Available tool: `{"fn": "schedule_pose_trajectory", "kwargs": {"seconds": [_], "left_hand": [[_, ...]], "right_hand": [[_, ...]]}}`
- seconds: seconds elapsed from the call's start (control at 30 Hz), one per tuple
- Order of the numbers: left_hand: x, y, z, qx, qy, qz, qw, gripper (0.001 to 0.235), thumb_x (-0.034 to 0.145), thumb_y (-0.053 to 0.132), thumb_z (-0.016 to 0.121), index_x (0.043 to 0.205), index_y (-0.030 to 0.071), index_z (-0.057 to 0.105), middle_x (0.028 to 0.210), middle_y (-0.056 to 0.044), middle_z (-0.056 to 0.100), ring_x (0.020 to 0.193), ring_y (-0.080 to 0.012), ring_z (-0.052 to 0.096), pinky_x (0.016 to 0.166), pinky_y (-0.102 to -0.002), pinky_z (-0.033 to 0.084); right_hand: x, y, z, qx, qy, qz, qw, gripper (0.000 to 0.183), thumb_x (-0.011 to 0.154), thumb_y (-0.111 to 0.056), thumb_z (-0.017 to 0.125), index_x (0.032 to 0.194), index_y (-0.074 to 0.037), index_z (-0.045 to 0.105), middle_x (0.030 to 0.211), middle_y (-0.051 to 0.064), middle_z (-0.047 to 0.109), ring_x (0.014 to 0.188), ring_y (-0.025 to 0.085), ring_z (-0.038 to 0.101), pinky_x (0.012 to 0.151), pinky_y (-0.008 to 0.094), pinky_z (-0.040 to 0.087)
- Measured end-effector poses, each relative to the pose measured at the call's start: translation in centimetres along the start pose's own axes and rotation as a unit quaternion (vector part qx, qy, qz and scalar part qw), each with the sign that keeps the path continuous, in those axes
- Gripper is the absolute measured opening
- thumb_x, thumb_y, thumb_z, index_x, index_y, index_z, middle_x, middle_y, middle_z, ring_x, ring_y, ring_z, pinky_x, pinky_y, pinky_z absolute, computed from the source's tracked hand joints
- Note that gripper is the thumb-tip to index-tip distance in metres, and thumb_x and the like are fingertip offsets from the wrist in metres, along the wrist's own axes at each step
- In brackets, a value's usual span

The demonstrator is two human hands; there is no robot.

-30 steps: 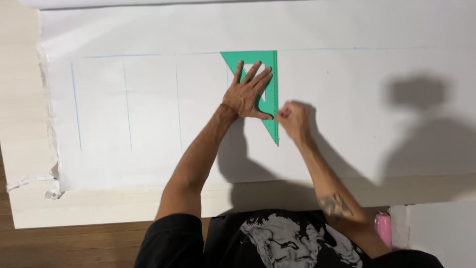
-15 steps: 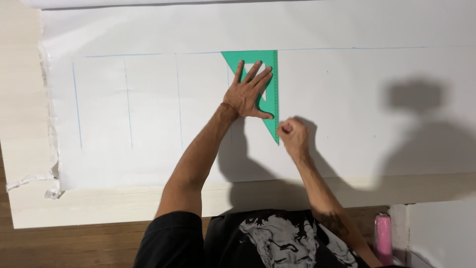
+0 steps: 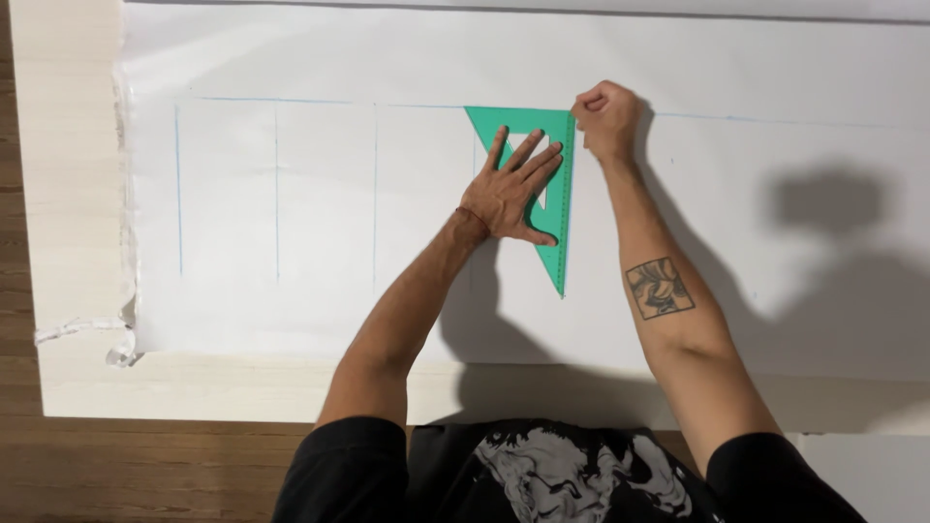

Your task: Marking vertical lines on a large sheet of material using a triangle ruler and blue chalk

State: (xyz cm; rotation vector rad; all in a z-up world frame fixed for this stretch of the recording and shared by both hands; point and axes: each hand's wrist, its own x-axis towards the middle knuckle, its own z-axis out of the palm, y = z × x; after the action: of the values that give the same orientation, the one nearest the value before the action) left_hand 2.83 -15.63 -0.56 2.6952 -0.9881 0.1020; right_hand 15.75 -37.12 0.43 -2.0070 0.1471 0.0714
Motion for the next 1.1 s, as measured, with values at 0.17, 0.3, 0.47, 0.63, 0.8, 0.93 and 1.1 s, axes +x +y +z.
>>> {"fn": "schedule_pose_trajectory", "kwargs": {"seconds": [0.17,0.3,0.47,0.63,0.8,0.93,1.1], "left_hand": [[-0.1,-1.7,1.4,-0.014,0.064,0.013,0.998,0.155,0.079,0.12,0.039,0.179,0.003,0.048,0.188,-0.011,0.046,0.178,-0.0436,0.025,0.136,-0.087,0.003],[-3.0,0.4,0.1,-0.028,0.046,0.011,0.999,0.156,0.08,0.119,0.043,0.182,0.001,0.043,0.191,-0.011,0.04,0.179,-0.0415,0.02,0.136,-0.087,0.0],[-8.0,3.7,0.2,0.017,0.027,-0.01,0.999,0.158,0.077,0.121,0.047,0.183,0.005,0.043,0.193,-0.006,0.035,0.181,-0.0377,0.019,0.139,-0.085,0.002],[-12.0,8.9,0.5,0.009,0.014,-0.016,1.0,0.155,0.077,0.119,0.048,0.183,0.007,0.042,0.194,-0.004,0.033,0.182,-0.0366,0.016,0.14,-0.085,0.003],[-11.6,14.1,1.8,0.021,0.018,0.019,0.999,0.154,0.081,0.118,0.048,0.184,0.003,0.04,0.193,-0.011,0.033,0.181,-0.0376,0.022,0.143,-0.082,0.004],[-6.9,16.4,3.6,0.04,0.037,0.023,0.998,0.152,0.081,0.118,0.048,0.182,0.004,0.045,0.192,-0.011,0.038,0.18,-0.0365,0.025,0.143,-0.081,0.005],[2.1,13.9,7.5,0.017,0.048,0.011,0.999,0.151,0.076,0.117,0.056,0.178,0.005,0.05,0.186,-0.012,0.049,0.176,-0.0391,0.035,0.138,-0.085,0.006]], "right_hand": [[-2.8,0.3,-6.8,0.266,0.092,0.006,0.96,0.015,0.099,-0.005,0.089,0.099,-0.013,0.076,0.08,0.005,0.073,0.06,0.011,0.064,0.038,0.026,0.038],[-12.2,1.9,-15.2,0.288,0.162,0.058,0.942,0.02,0.102,-0.004,0.086,0.118,-0.013,0.077,0.089,0.003,0.072,0.065,0.007,0.062,0.044,0.024,0.037],[-24.0,6.9,-22.6,0.306,0.239,0.138,0.911,0.022,0.102,-0.01,0.088,0.117,-0.023,0.08,0.093,-0.004,0.075,0.073,0.006,0.068,0.053,0.022,0.036],[-34.3,11.7,-26.9,0.297,0.293,0.141,0.898,0.018,0.112,-0.008,0.08,0.123,-0.021,0.081,0.072,-0.002,0.061,0.071,0.007,0.065,0.052,0.022,0.041],[-38.0,14.3,-29.0,0.305,0.337,0.155,0.877,0.014,0.111,-0.008,0.079,0.115,-0.021,0.079,0.071,-0.004,0.059,0.07,0.005,0.065,0.053,0.022,0.041],[-37.1,14.9,-30.7,0.317,0.334,0.15,0.875,0.018,0.114,-0.005,0.08,0.111,-0.023,0.081,0.072,-0.004,0.061,0.073,0.006,0.067,0.055,0.024,0.04],[-34.2,16.0,-34.4,0.336,0.279,0.117,0.892,0.023,0.11,-0.01,0.084,0.128,-0.024,0.085,0.097,-0.005,0.082,0.085,0.006,0.084,0.049,0.018,0.054]]}}
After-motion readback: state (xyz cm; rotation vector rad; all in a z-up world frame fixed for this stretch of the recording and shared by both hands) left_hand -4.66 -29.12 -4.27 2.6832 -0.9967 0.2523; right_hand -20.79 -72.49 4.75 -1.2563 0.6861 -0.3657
